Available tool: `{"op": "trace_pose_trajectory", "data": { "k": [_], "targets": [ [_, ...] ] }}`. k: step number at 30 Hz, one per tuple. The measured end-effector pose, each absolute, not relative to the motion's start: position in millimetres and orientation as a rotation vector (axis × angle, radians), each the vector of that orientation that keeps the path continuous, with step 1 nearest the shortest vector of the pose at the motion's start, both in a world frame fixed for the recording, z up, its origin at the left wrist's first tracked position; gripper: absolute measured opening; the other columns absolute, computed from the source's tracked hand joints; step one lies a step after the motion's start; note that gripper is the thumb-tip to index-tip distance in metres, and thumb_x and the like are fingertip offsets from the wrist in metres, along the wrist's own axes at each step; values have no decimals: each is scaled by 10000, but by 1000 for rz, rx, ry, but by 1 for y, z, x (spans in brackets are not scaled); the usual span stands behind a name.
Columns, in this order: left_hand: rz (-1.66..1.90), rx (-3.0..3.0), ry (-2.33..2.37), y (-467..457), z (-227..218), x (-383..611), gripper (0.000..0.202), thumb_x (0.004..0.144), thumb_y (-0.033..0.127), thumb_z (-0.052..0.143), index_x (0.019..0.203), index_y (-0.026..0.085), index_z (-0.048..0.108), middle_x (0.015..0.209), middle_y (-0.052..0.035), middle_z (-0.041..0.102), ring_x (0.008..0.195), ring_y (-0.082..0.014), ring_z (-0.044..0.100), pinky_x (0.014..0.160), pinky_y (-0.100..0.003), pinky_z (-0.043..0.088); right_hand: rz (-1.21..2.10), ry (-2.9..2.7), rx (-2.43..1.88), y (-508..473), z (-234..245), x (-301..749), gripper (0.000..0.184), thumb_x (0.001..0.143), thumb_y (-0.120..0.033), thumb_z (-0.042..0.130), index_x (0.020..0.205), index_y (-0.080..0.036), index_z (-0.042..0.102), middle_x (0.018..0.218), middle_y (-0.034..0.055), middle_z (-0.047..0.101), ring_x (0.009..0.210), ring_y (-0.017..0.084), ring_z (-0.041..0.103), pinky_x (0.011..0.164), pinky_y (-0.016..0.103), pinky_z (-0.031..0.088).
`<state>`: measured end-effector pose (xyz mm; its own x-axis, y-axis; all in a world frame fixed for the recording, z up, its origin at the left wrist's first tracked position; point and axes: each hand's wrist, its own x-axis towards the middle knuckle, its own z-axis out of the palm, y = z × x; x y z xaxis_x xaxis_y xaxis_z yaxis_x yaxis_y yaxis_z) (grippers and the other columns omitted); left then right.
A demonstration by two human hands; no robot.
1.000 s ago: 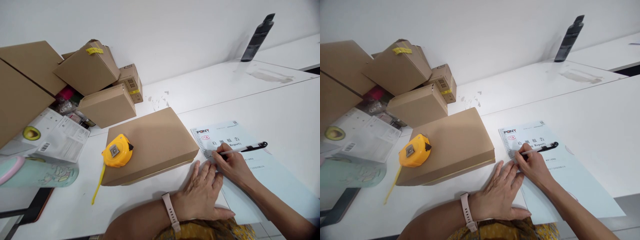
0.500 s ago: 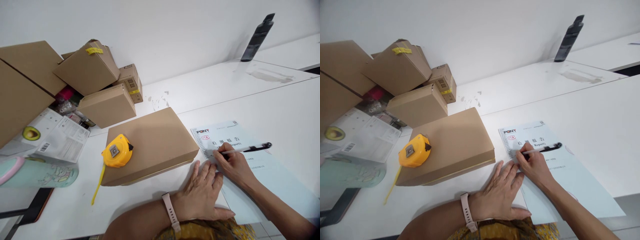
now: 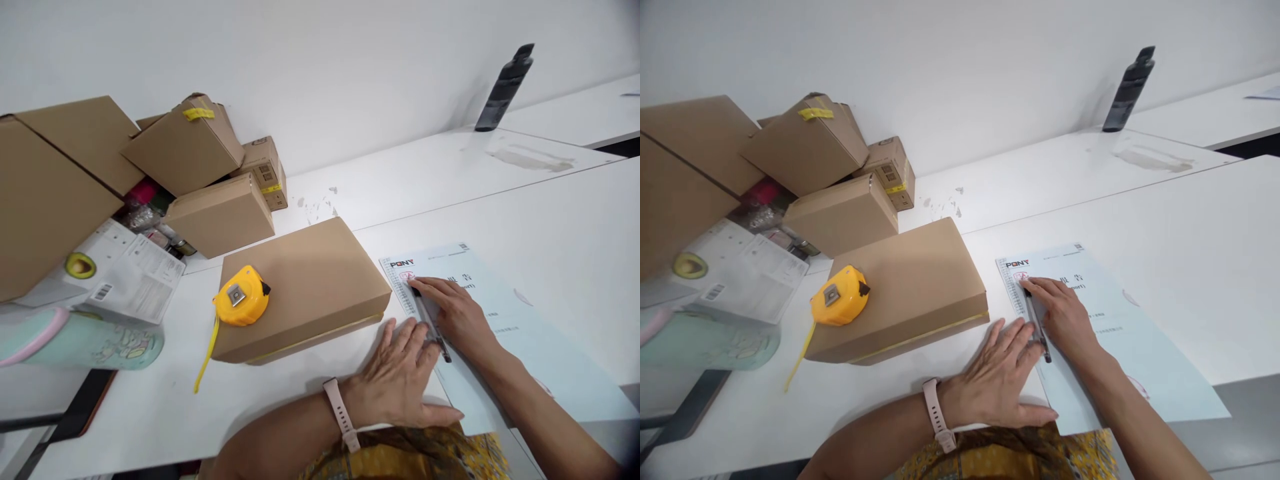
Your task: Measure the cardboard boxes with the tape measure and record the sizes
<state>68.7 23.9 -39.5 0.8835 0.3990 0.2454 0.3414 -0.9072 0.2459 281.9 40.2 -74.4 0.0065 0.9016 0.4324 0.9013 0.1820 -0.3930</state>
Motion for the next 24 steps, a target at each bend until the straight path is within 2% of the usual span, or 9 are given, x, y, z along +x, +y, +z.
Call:
{"op": "trace_pose_trajectory", "data": {
  "k": [3, 5, 9, 11, 12, 15, 18, 21, 24],
  "targets": [
    [978, 2772, 532, 23, -33, 68, 374, 910, 467, 552, 1091, 150, 634, 1268, -158, 658, 1254, -291, 574, 1080, -437, 444, 19, -1824, -1702, 41, -77, 282, 732, 705, 14, 393, 1349, -253, 615, 1270, 55, 707, 1127, 269, 642, 937, 439, 530],
    [1375, 2685, 541, 19, -12, 58, 171, 859, 279, 587, 1000, 190, 626, 1093, -109, 710, 1112, -250, 644, 970, -382, 517, 37, -1759, -1749, 41, -79, 282, 750, 691, 10, 395, 1359, -261, 604, 1242, 50, 721, 1111, 266, 659, 896, 422, 553],
    [1722, 2672, 1068, 17, 52, 6, 267, 823, 145, 645, 1072, 226, 595, 1129, -84, 683, 1152, -249, 611, 993, -416, 492, 48, -1666, -1809, 41, -82, 283, 697, 717, -17, 406, 1334, -272, 610, 1204, 40, 737, 1098, 264, 676, 818, 401, 577],
    [1945, 2582, 1447, 24, 78, -25, 299, 809, 166, 706, 1086, 227, 611, 1210, -99, 655, 1189, -284, 588, 1030, -468, 451, 55, -1658, -1798, 41, -83, 283, 607, 777, -49, 402, 1294, -268, 631, 1201, 45, 737, 1106, 267, 674, 826, 407, 574],
    [1937, 2547, 1597, 29, 87, -40, 333, 811, 230, 729, 1122, 217, 613, 1291, -126, 619, 1234, -314, 562, 1065, -503, 412, 62, -1660, -1787, 42, -82, 282, 553, 809, -73, 401, 1267, -263, 645, 1196, 52, 738, 1108, 272, 673, 838, 416, 570],
    [1446, 2410, 1872, 48, 95, -71, 565, 829, 446, 710, 1311, 204, 541, 1426, -163, 535, 1327, -362, 488, 1107, -547, 358, 90, -1660, -1758, 43, -81, 281, 439, 880, -150, 390, 1208, -231, 670, 1177, 89, 742, 1104, 297, 672, 872, 457, 554],
    [1085, 2315, 1889, 65, 85, -84, 596, 826, 480, 685, 1338, 210, 542, 1405, -141, 573, 1311, -353, 498, 1076, -532, 398, 119, -1636, -1756, 44, -80, 280, 417, 912, -196, 369, 1200, -203, 670, 1155, 112, 745, 1089, 313, 674, 867, 476, 546],
    [1322, 2261, 1878, 73, 75, -83, 441, 817, 419, 685, 1198, 203, 638, 1290, -124, 654, 1229, -326, 554, 1060, -502, 423, 135, -1610, -1760, 45, -81, 280, 400, 924, -218, 367, 1176, -203, 676, 1147, 109, 748, 1084, 309, 672, 864, 468, 541],
    [1587, 2141, 1843, 58, 75, -77, 336, 854, 381, 654, 1141, 206, 645, 1199, -100, 690, 1124, -273, 622, 1015, -450, 481, 155, -1591, -1755, 48, -81, 280, 385, 922, -229, 377, 1158, -201, 680, 1131, 108, 753, 1050, 305, 676, 842, 462, 541]
  ]
}}
